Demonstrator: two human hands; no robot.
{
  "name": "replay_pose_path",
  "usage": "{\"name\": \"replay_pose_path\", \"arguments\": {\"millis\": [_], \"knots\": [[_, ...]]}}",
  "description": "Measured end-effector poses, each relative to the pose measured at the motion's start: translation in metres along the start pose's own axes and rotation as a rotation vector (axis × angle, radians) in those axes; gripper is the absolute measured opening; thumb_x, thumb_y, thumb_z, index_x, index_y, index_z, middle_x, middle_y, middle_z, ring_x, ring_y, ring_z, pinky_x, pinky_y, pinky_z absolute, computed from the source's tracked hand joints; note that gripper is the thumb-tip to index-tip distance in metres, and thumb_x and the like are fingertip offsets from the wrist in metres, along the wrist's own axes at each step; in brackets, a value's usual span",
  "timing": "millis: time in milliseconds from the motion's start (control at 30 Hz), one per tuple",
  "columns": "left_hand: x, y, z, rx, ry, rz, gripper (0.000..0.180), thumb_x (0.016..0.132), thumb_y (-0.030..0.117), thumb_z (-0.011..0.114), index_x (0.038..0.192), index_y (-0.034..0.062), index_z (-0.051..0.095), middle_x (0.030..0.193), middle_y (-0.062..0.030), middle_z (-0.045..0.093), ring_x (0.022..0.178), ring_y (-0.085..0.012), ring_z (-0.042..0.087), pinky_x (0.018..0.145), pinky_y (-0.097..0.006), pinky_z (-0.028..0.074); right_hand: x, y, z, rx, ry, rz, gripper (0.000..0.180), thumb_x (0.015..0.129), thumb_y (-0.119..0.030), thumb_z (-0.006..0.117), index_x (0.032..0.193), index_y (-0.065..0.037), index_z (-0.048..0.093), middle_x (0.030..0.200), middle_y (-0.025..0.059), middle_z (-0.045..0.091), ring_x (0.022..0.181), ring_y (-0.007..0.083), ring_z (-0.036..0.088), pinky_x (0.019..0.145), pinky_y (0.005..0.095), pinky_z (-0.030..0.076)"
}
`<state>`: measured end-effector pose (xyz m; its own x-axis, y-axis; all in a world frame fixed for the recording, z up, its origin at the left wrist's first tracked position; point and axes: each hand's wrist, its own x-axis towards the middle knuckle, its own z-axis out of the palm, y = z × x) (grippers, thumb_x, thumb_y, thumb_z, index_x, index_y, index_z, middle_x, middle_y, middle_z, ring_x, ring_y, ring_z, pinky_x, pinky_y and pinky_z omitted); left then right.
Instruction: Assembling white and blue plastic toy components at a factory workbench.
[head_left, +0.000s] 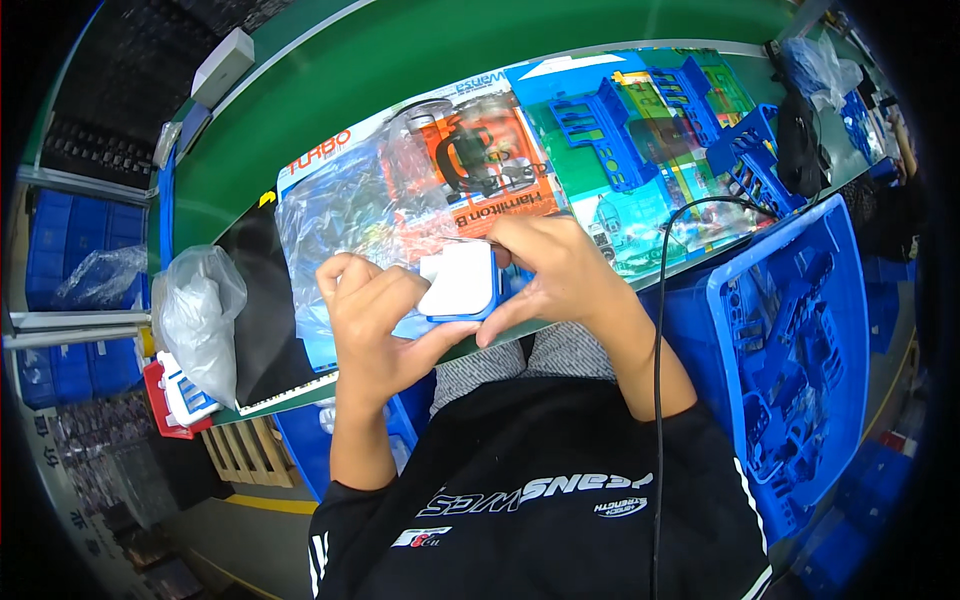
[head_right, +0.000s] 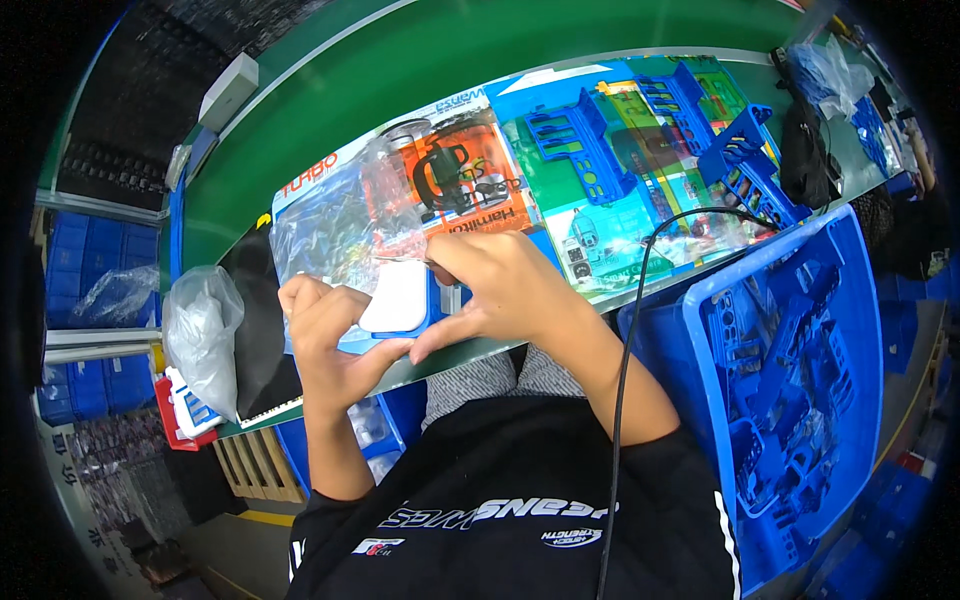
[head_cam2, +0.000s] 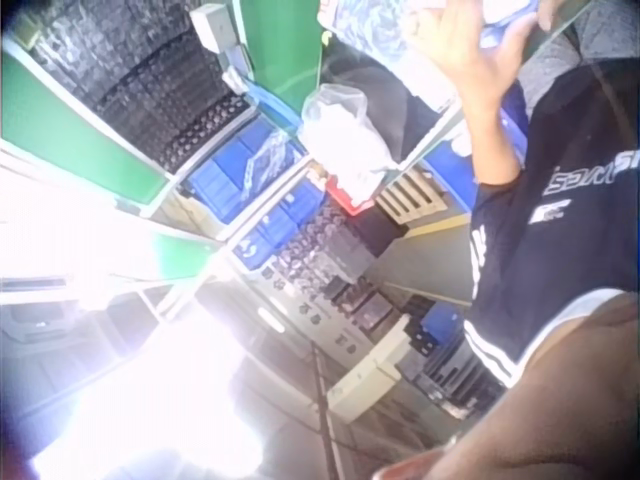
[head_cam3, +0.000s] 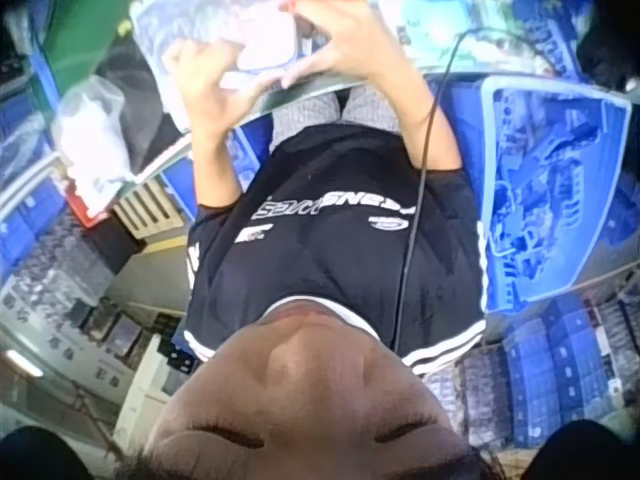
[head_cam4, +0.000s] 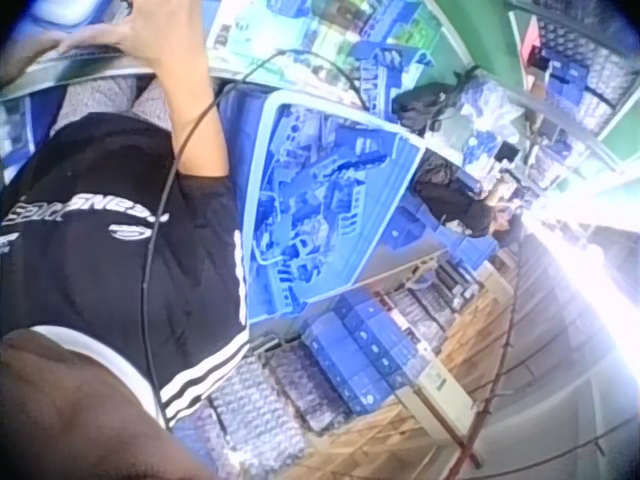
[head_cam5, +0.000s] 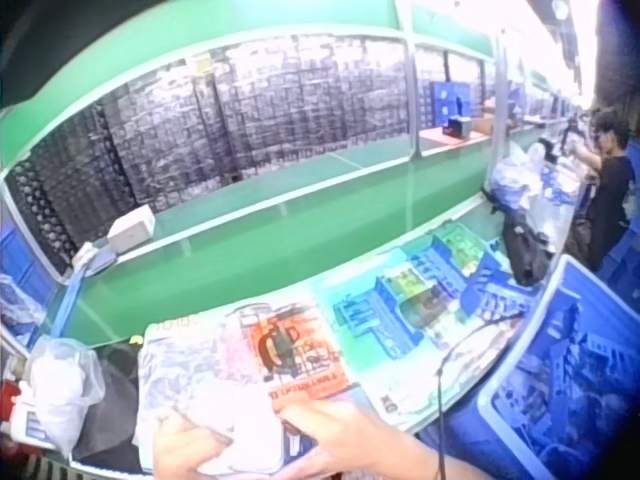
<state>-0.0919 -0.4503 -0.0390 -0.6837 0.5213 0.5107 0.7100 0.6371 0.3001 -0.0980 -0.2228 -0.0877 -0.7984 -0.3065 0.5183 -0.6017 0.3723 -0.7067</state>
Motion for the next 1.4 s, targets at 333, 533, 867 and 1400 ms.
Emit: {"name": "replay_pose_path", "arguments": {"millis": [333, 533, 867, 1400], "knots": [[0.006, -0.001, -0.002, -0.018, -0.003, -0.030, 0.043, 0.060, 0.038, 0.090, 0.077, 0.0061, 0.066, 0.069, -0.0017, 0.060, 0.070, -0.0230, 0.049, 0.084, -0.039, 0.033, 0.001, 0.018, 0.018, 0.314, 0.041, 0.063, 0.070, 0.066, -0.061, 0.084, 0.088, -0.001, 0.056, 0.068, 0.0085, 0.055, 0.059, 0.0260, 0.058, 0.055, 0.0373, 0.047], [0.009, -0.001, -0.012, -0.033, -0.134, 0.002, 0.039, 0.064, 0.023, 0.089, 0.091, 0.0050, 0.068, 0.089, -0.0051, 0.070, 0.085, -0.0247, 0.060, 0.091, -0.040, 0.036, 0.000, 0.001, 0.002, 0.084, 0.046, 0.117, 0.074, 0.066, -0.059, 0.086, 0.101, 0.000, 0.060, 0.082, 0.0136, 0.067, 0.075, 0.0330, 0.069, 0.067, 0.0389, 0.054], [0.007, -0.002, -0.010, -0.010, -0.097, 0.012, 0.037, 0.064, 0.026, 0.089, 0.086, 0.0055, 0.068, 0.081, -0.0029, 0.068, 0.077, -0.0225, 0.055, 0.087, -0.039, 0.036, 0.004, -0.006, -0.009, -0.206, -0.016, 0.054, 0.071, 0.068, -0.064, 0.081, 0.096, -0.002, 0.065, 0.079, 0.0116, 0.067, 0.070, 0.0312, 0.069, 0.064, 0.0382, 0.055], [0.039, -0.069, -0.030, -0.570, 0.219, -0.599, 0.028, 0.098, 0.028, 0.066, 0.086, 0.0031, 0.067, 0.074, 0.0045, 0.058, 0.069, -0.0040, 0.050, 0.067, -0.020, 0.039, -0.046, 0.073, 0.019, 0.627, 0.303, 0.656, 0.019, 0.102, -0.016, 0.059, 0.109, 0.001, 0.064, 0.094, -0.0040, 0.063, 0.081, 0.0042, 0.053, 0.070, 0.0225, 0.043]]}}
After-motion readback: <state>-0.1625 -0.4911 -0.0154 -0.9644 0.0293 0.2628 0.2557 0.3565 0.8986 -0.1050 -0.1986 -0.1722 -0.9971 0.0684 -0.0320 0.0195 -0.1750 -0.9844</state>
